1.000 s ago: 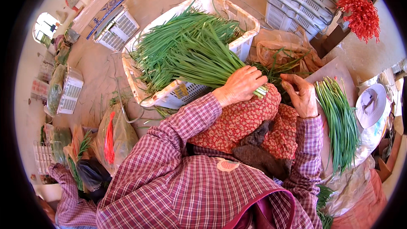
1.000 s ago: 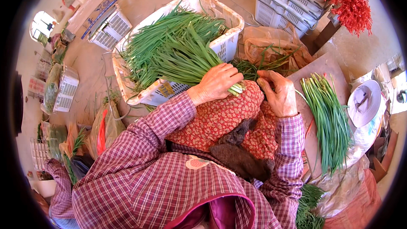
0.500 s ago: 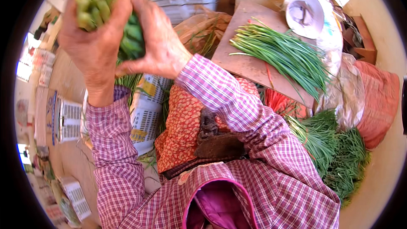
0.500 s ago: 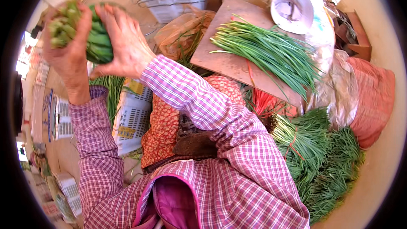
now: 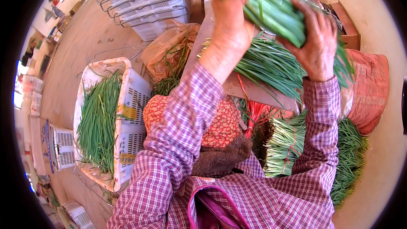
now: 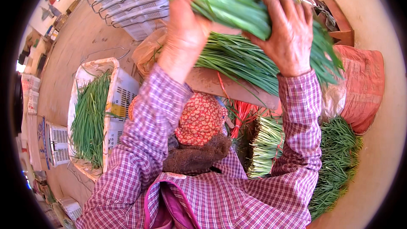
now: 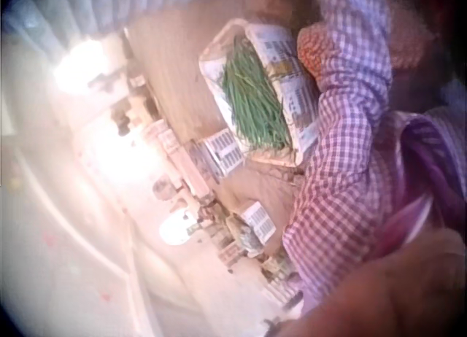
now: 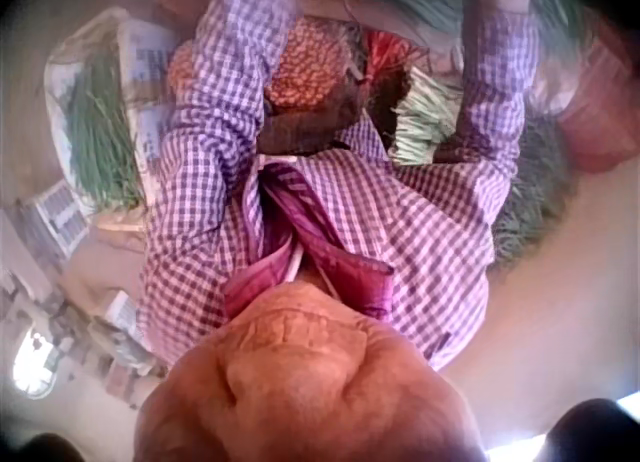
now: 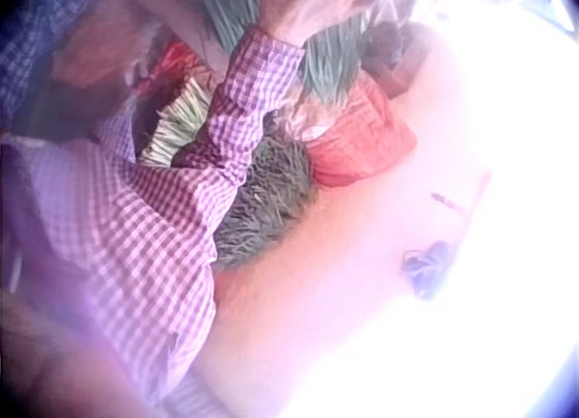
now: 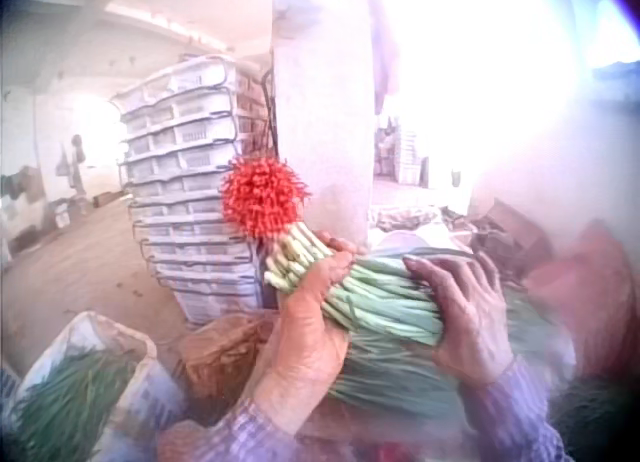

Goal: The person organizes loose green onions into a bundle, secures it with a red rubber band, and سپس places the bundled onions into a container.

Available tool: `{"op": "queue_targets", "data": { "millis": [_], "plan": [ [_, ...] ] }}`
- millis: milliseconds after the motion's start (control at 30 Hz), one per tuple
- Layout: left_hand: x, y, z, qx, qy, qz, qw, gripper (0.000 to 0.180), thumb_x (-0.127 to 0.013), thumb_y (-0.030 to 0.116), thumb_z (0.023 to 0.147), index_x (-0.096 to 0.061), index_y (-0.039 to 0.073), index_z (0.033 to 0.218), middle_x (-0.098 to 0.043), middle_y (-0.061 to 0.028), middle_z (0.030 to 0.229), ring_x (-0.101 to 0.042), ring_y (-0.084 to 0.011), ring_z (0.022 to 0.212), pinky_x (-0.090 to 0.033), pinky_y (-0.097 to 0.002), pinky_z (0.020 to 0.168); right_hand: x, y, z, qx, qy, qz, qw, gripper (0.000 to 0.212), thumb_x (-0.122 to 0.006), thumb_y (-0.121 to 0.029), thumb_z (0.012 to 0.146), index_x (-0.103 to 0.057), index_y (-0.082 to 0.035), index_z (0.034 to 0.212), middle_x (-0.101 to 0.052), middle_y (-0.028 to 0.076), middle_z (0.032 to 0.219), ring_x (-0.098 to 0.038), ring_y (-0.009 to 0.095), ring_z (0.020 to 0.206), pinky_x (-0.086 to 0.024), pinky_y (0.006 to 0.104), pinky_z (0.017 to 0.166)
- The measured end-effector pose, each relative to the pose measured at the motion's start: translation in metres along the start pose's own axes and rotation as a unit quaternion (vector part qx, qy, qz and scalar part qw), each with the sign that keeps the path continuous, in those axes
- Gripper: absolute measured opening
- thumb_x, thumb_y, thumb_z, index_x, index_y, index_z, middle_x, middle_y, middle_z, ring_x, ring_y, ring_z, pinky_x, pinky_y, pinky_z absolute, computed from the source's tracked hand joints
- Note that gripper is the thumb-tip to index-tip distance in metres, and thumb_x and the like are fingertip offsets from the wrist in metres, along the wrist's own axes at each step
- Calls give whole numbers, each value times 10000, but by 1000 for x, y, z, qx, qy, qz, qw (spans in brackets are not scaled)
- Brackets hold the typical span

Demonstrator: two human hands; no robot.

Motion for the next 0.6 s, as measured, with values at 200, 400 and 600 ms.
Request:
{"op": "queue_targets", "data": {
  "millis": [200, 400, 600],
  "plan": [
    [86, -78, -22, 91, 84, 37, 992, 294, -631, 35, 820, -497, 84, 1076, -601, -65, 963, -621, -217, 964, -520, -368, 896, -90, 13, -86, -144, -203, 171, 953, 1174, -922, -329, 456, -360, -235, 1482, -395, 139, 1457, -400, 335, 1339, -289, 532, 1110],
    [122, -79, -7, 110, 115, 38, 987, 326, -657, 75, 839, -510, 92, 1129, -622, -86, 1039, -623, -214, 970, -511, -382, 908, -131, 13, -82, -182, -296, 322, 881, 1000, -860, -310, 582, -383, -173, 1450, -621, 157, 1213, -601, 368, 1121, -466, 478, 960],
    [131, -47, 14, 175, -70, 4, 982, 653, -767, 191, 824, -453, 16, 1370, -591, -124, 1196, -565, -189, 1143, -487, -339, 1001, -132, 30, -86, -222, -231, 358, 877, 839, -841, -306, 618, -472, -155, 1356, -705, 149, 1014, -685, 340, 952, -533, 434, 853]
  ]
}}
Point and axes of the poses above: each hand's wrist, its own z-axis towards the middle knuckle, its own x-axis out of the back of the hand, y = z × x, the point moved 1 cm from there along z, towards the middle knuckle
